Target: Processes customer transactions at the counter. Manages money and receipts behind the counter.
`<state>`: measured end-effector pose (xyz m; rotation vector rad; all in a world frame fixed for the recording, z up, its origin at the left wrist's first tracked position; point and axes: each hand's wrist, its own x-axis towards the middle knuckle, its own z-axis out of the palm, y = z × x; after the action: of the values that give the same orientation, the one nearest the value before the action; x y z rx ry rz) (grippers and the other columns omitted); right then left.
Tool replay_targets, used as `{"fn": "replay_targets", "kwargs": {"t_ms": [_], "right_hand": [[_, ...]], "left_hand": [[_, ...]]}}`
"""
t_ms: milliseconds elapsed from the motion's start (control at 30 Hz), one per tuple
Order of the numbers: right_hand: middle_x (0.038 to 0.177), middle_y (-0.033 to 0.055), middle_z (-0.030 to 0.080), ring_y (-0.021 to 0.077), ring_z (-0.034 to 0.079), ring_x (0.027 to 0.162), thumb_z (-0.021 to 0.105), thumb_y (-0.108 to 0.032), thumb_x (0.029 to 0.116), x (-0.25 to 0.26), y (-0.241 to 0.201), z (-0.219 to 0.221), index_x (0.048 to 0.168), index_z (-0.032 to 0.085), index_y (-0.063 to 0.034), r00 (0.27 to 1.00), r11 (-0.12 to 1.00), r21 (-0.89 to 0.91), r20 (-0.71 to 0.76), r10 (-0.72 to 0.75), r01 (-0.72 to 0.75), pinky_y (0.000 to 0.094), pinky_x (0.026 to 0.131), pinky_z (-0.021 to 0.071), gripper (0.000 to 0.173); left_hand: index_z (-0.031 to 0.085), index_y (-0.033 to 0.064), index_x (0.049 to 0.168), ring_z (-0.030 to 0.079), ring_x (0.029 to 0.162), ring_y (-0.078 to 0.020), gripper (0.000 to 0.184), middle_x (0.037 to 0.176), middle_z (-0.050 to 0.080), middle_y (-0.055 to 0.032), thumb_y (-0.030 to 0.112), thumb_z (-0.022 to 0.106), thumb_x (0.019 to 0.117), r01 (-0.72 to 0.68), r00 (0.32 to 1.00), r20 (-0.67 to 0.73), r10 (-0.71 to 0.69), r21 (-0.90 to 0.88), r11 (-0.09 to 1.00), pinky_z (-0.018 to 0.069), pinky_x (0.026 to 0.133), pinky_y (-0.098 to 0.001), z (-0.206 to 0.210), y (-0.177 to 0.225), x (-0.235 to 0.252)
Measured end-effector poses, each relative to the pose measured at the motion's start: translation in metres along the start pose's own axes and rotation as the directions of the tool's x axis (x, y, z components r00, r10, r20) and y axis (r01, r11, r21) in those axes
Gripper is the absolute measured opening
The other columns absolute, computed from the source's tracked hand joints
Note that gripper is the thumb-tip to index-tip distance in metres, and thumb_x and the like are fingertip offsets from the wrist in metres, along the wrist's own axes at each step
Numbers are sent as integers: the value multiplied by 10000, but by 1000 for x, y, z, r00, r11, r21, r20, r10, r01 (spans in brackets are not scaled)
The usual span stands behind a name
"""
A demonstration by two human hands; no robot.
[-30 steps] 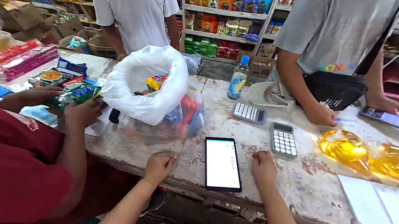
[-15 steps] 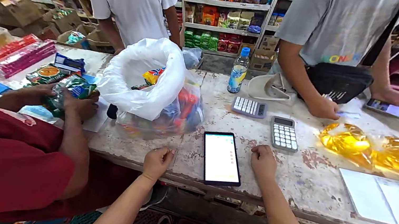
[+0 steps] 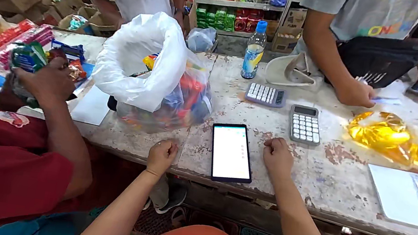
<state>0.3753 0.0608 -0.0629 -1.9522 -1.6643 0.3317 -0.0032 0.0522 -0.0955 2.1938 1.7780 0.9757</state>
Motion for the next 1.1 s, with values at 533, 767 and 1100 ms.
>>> {"fn": "replay_targets", "kwargs": {"t_ms": [533,767,1100], "right_hand": [[653,15,433,94,415,584,668,-68,931,1,9,-5,767,504,-14,993,892,452,-115,39,17,287,568,364,238],[553,-147,400,-28,362,469,714,-209,939,-53,-16,-47,649,451,-231,983,615,767,-148,-112,185,153,467,330,392],[551,-139,391,-36,352,491,684,-89,908,-53,25,-4,645,444,-200,995,623,776,-79,-63,101,152,495,303,373]], "left_hand": [[540,11,618,580,583,-271,519,601,556,-118,346,551,1014,-25,1000,-14,27,80,996,488,588,-469,3,1,-2],[526,22,600,566,568,-250,506,587,547,-110,332,557,998,12,998,-70,-5,102,995,475,574,-449,7,0,-4],[529,16,620,545,559,-238,495,583,524,-99,323,552,1008,42,987,-161,-22,119,992,455,563,-435,8,0,-4]]}}
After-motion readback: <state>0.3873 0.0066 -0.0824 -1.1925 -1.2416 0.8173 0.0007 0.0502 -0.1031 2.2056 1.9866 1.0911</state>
